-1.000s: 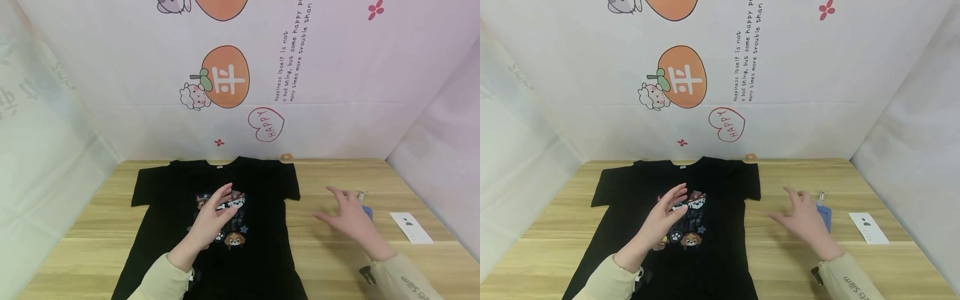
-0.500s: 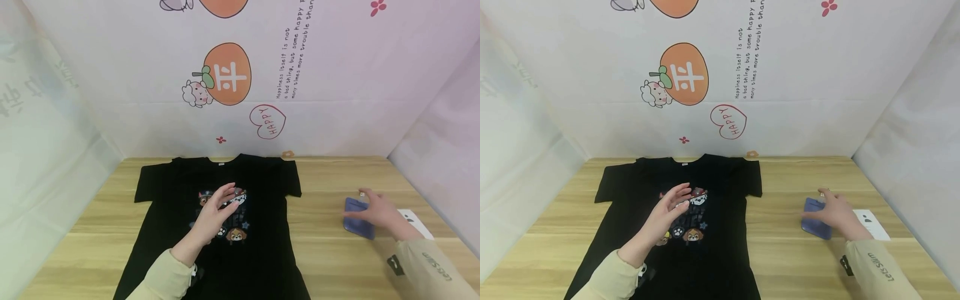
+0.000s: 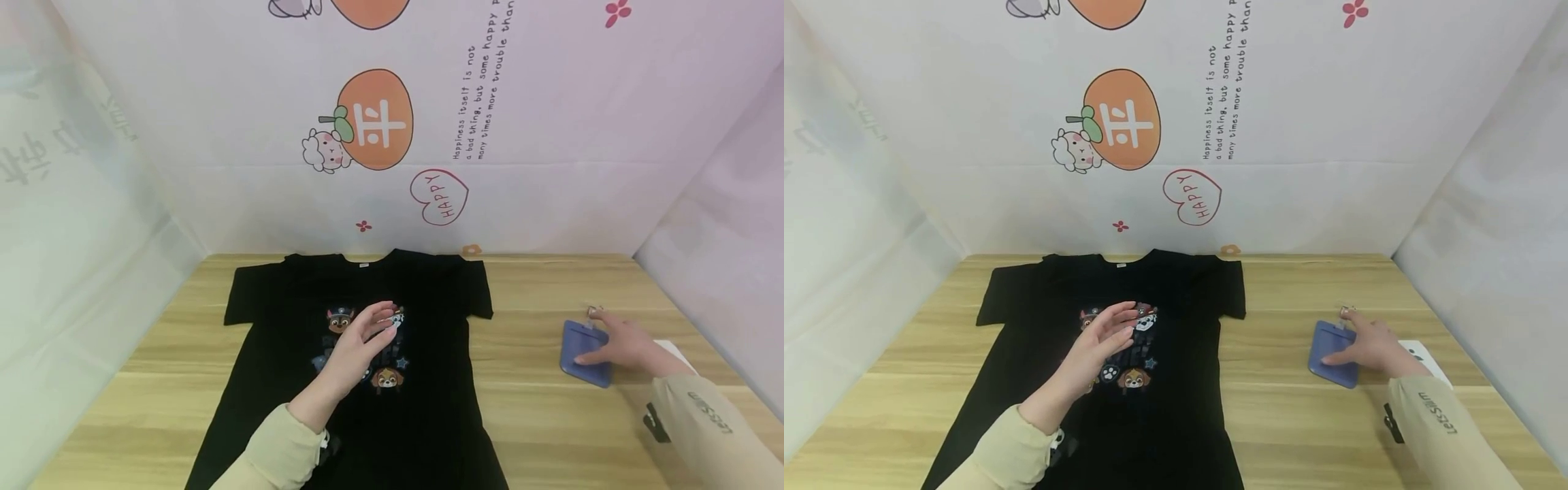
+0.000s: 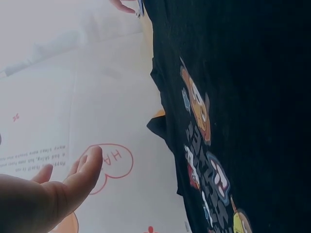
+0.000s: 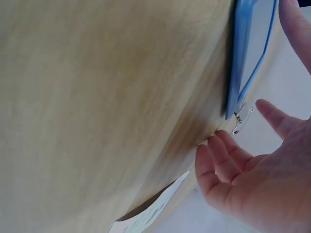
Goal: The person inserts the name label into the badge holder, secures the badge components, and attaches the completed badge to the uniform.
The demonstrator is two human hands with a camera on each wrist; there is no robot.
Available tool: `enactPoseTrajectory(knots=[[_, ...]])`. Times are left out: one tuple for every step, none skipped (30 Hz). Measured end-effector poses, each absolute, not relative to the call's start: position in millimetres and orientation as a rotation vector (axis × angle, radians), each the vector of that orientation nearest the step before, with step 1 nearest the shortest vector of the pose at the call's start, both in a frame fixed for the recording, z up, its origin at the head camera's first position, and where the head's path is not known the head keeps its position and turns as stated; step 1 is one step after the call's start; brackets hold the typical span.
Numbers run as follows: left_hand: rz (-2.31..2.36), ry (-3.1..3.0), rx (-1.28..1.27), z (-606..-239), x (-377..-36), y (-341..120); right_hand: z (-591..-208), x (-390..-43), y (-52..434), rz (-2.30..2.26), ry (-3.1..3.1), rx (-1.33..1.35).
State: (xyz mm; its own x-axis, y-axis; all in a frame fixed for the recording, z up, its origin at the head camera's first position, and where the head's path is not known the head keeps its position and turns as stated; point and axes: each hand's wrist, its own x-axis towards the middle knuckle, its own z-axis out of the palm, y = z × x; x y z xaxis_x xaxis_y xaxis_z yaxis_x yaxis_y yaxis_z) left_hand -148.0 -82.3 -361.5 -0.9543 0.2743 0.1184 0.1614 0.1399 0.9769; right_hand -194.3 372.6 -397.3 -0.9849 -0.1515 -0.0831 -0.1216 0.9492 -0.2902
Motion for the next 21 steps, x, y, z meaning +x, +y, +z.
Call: enactPoseTrajectory(knots=[[1.957, 2.295, 0.437, -362, -148, -82, -398, -195, 373, -0.433, 2.996, -0.219], [1.962, 2.280, 0.434, -362, -149, -81, -399, -195, 374, -0.430, 2.997, -0.228], [1.967, 2.265, 0.426, -363, -149, -80, -399, -196, 375, -0.427, 2.997, -0.235], [1.973, 2.244, 0.418, -363, -150, -79, -400, -196, 375, -0.423, 2.997, -0.241], [1.981, 2.224, 0.411, -364, -150, -79, -401, -197, 376, -0.416, 2.997, -0.245], [1.988, 2.204, 0.402, -364, -150, -78, -401, -197, 376, -0.412, 2.998, -0.250], [1.996, 2.182, 0.393, -364, -151, -77, -402, -198, 376, -0.409, 2.998, -0.254], [2.005, 2.156, 0.386, -364, -151, -76, -402, -198, 376, -0.407, 2.997, -0.259], [2.012, 2.133, 0.379, -365, -151, -76, -402, -198, 376, -0.404, 2.995, -0.262], [2.019, 2.108, 0.373, -365, -151, -75, -402, -199, 376, -0.401, 2.992, -0.267], [2.027, 2.085, 0.370, -365, -151, -74, -402, -199, 375, -0.401, 2.987, -0.275], [2.035, 2.065, 0.366, -365, -152, -74, -401, -199, 374, -0.413, 2.977, -0.288], [2.041, 2.046, 0.364, -366, -151, -73, -400, -199, 373, -0.424, 2.962, -0.295], [2.044, 2.031, 0.358, -366, -151, -72, -400, -199, 371, -0.449, 2.940, -0.297], [2.044, 2.021, 0.355, -366, -151, -71, -399, -199, 369, -0.474, 2.918, -0.294], [2.043, 2.014, 0.353, -367, -152, -70, -398, -199, 368, -0.508, 2.891, -0.289], [2.042, 2.011, 0.355, -368, -152, -70, -397, -200, 367, -0.545, 2.864, -0.283], [2.039, 2.009, 0.354, -368, -152, -69, -397, -200, 366, -0.581, 2.837, -0.272], [2.036, 2.007, 0.353, -369, -152, -68, -397, -200, 365, -0.607, 2.817, -0.256], [2.033, 2.008, 0.352, -369, -153, -68, -397, -201, 365, -0.640, 2.797, -0.244], [2.031, 2.007, 0.354, -370, -153, -67, -397, -202, 365, -0.663, 2.784, -0.234]])
